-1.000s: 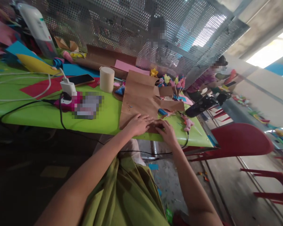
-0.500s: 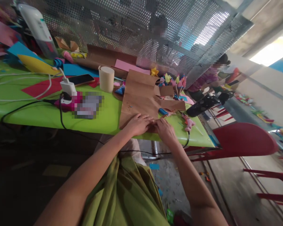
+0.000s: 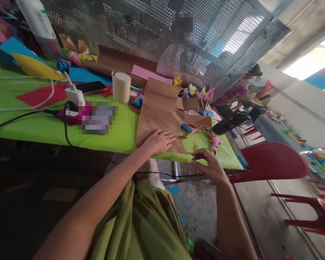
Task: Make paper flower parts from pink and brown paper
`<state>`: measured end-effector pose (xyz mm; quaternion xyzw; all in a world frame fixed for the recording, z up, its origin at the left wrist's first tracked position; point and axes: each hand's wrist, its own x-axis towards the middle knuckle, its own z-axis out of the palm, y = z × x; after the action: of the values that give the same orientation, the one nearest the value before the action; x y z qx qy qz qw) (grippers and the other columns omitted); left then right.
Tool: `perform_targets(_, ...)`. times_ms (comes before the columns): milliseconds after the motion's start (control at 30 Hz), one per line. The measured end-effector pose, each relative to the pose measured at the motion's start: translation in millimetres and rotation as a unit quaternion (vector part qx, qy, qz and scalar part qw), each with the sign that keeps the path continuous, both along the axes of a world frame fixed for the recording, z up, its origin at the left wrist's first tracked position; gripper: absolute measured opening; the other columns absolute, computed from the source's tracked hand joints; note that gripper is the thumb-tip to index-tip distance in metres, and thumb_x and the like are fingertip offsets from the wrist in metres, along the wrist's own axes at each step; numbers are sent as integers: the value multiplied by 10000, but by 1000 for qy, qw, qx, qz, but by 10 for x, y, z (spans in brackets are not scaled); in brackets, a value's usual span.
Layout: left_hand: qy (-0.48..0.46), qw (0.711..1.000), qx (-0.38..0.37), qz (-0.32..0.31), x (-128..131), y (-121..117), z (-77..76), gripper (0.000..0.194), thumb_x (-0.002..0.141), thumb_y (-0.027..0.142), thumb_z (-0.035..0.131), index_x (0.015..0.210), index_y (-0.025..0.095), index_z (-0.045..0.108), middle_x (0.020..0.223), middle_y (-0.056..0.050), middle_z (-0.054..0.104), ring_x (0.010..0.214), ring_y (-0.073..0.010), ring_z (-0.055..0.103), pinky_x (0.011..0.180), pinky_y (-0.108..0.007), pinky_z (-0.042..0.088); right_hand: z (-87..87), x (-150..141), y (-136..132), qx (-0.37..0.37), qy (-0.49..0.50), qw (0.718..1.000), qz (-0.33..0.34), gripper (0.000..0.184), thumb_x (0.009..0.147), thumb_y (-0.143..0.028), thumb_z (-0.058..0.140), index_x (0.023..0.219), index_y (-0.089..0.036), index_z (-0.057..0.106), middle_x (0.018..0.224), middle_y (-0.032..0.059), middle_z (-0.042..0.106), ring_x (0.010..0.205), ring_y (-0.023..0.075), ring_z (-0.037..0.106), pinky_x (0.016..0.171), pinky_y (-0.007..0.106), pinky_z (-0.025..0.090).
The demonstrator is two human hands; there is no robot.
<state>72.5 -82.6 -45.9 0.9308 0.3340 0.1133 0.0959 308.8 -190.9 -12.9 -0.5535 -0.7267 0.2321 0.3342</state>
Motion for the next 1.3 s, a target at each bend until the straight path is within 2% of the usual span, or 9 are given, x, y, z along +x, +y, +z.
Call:
perform_targets(67, 0, 1000, 4, 0, -7, -1, 4, 473, 992, 295, 311, 1448, 300, 437, 1540, 13, 419, 1427, -195, 338, 1148, -442, 234, -74, -82, 109, 30, -23, 999, 2, 153, 845, -288, 647, 977, -223, 687, 911, 50, 677, 824, 208, 642, 766, 349, 501)
perform_targets(233, 9, 1000, 13, -6, -16, -10, 22, 478, 1004, 293, 270, 1455, 293, 426, 1540, 7, 418, 1428, -197, 333, 1135, -453, 254, -274, -314, 355, 93, -101, 990, -15, 183, 903, -268, 561, 990, -246, 720, 928, 67, 695, 887, 233, 644, 821, 384, 502)
perform_targets(467, 11, 1000, 14, 2, 3, 4, -3, 467, 1012, 314, 267, 1447, 299, 437, 1539, 18, 419, 1422, -188, 344, 1141, -429, 239, -347, -320, 323, 125, -150, 981, -16, 153, 921, -223, 532, 890, -227, 682, 902, 68, 689, 887, 229, 634, 822, 357, 502)
perform_targets(600, 9, 1000, 20, 2, 3, 4, -9, 464, 1010, 313, 280, 1447, 309, 435, 1533, 15, 432, 1420, -186, 349, 1137, -428, 244, -332, -302, 318, 123, -152, 981, -1, 145, 916, -214, 529, 853, -230, 659, 877, 64, 678, 879, 230, 627, 818, 359, 503)
perform_targets(800, 17, 1000, 8, -2, -4, -8, 23, 478, 1006, 298, 273, 1460, 267, 419, 1550, 3, 400, 1430, -198, 330, 1142, -458, 249, -339, -303, 316, 117, -132, 984, -1, 185, 925, -228, 525, 1002, -244, 692, 954, 68, 686, 919, 228, 633, 842, 364, 505)
perform_targets(1000, 17, 1000, 6, -3, -9, -16, 50, 478, 1002, 291, 280, 1459, 268, 419, 1546, 5, 407, 1430, -194, 333, 1138, -450, 258, -356, -249, 337, 98, -96, 990, -2, 129, 889, -246, 557, 850, -226, 678, 886, 67, 677, 868, 231, 628, 798, 372, 513)
perform_targets(1133, 11, 1000, 5, -2, -14, -21, 57, 478, 1004, 303, 268, 1449, 276, 439, 1540, 3, 418, 1427, -203, 342, 1138, -449, 255, -353, -266, 428, 58, -66, 995, -40, 91, 835, -280, 613, 871, -222, 672, 863, 61, 661, 810, 224, 621, 735, 357, 524)
perform_targets(1300, 6, 1000, 6, -1, -16, -10, 34, 476, 999, 306, 279, 1443, 286, 446, 1535, 12, 424, 1420, -198, 349, 1144, -448, 240, -331, -297, 562, 22, -83, 993, -83, 38, 745, -242, 659, 755, -205, 664, 765, 27, 633, 672, 183, 578, 658, 314, 483)
